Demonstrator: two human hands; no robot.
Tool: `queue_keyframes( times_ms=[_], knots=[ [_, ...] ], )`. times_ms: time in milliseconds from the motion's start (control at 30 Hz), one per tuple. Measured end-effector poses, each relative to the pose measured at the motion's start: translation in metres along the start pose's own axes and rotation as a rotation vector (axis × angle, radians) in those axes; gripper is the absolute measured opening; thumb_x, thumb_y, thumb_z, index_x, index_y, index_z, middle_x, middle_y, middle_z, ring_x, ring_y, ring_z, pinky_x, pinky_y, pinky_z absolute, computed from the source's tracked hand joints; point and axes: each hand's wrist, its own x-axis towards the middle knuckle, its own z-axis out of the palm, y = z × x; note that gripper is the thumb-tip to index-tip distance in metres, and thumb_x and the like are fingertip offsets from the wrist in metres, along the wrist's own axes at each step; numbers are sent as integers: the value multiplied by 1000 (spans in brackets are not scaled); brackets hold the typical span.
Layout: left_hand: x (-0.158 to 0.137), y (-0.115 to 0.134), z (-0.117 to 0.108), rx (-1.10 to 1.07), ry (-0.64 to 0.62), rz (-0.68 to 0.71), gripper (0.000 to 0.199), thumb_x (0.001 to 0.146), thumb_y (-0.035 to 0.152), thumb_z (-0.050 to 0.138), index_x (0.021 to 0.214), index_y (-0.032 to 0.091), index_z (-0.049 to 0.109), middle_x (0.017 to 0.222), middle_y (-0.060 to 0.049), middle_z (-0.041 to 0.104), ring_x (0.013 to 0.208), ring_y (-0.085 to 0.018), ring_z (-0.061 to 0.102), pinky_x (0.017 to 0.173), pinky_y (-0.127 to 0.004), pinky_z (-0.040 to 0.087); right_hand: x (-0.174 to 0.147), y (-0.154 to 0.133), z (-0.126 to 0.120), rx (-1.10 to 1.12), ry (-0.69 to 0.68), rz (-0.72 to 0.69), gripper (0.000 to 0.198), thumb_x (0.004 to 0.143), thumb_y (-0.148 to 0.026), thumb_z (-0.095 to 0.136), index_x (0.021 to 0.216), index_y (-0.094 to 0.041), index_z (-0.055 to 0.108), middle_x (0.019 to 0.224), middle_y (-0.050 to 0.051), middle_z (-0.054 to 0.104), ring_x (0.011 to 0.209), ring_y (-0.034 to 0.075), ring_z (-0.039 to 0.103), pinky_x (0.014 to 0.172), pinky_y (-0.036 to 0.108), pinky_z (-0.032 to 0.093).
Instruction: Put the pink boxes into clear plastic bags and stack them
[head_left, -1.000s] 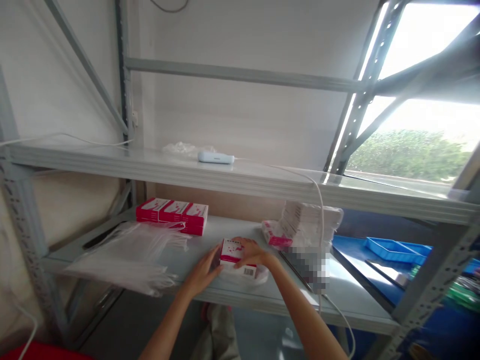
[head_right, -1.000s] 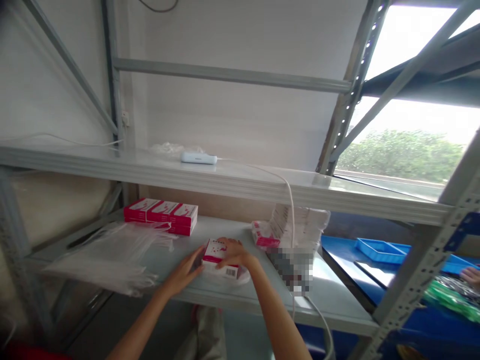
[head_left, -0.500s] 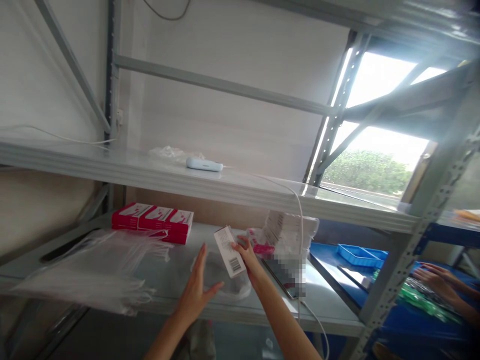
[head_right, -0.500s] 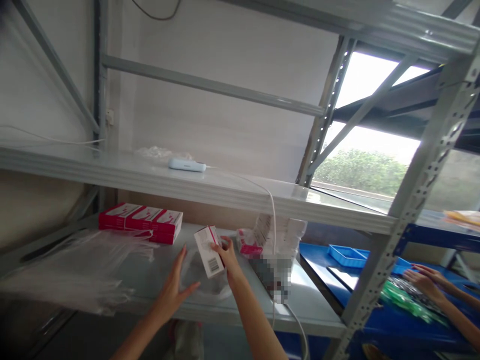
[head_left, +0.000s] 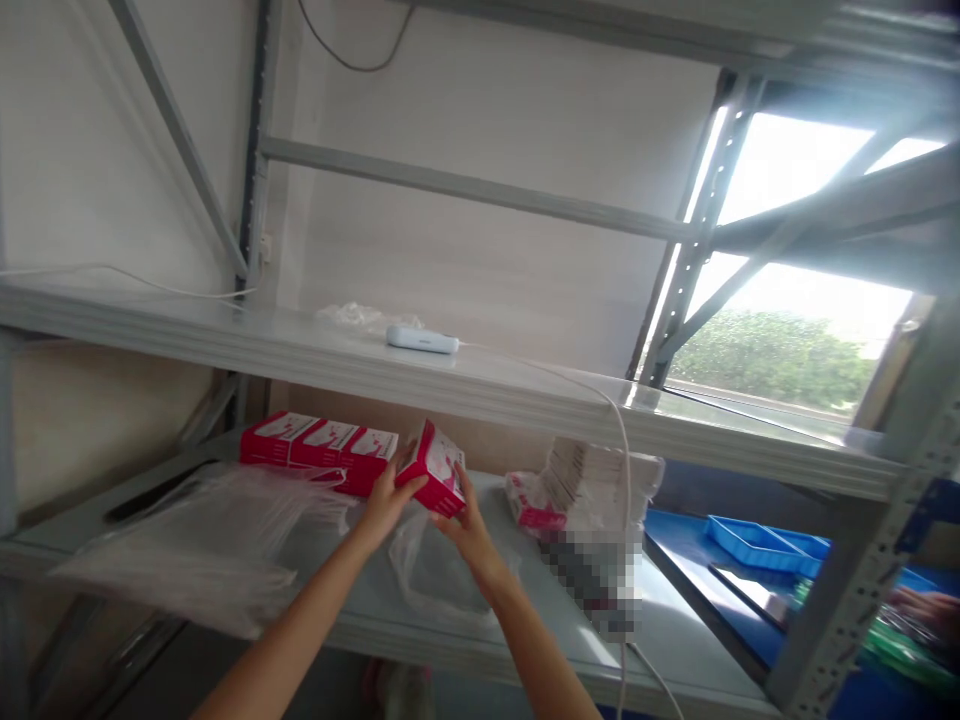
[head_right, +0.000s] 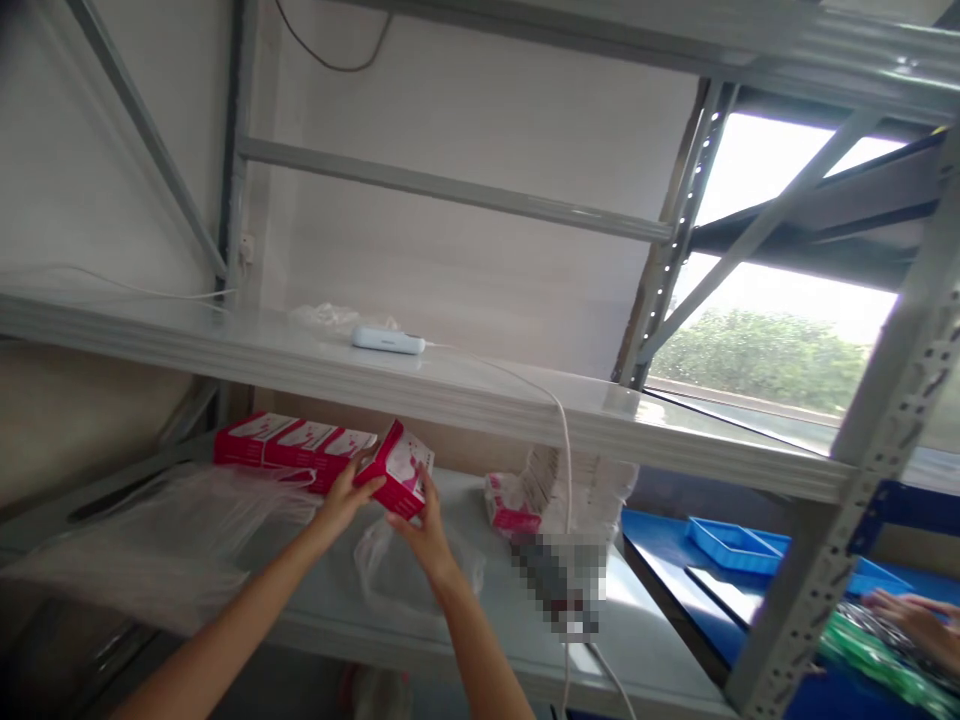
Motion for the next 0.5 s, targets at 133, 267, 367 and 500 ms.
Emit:
queue_keyframes(
  times_ms=[133,267,367,500],
  knots=[
    [33,-10,-16,220,-24,-14,53,79,42,61,125,18,48,118,-12,64,102,-27,63,89,-42,49,43,10,18,62,113,67,67,69,-42,65,130,-19,52,121,12,62,107,29,60,92,43,48],
    [71,-21,-30,721,-121,184,35,72,33,72,102,17,65,130,-15,56,128,-32,44,109,-46,28,65,31,21,-80,166,141,55,69,-32,63,121,-17,61,115,11,67,102,29,62,93,44,46],
    [88,-35,-35,914,-281,267,33,70,26,74,100,16,66,136,-17,50,135,-32,34,113,-46,17,69,47,22,-179,168,175,51,71,-27,60,121,-14,61,114,12,67,100,29,63,92,42,47],
    [100,-60,-38,1019,-382,295,39,65,18,77,102,18,65,135,-15,52,136,-31,32,113,-52,6,74,68,28,-315,126,171,48,75,-19,59,122,-19,61,113,10,68,103,28,63,93,41,46]
  ],
)
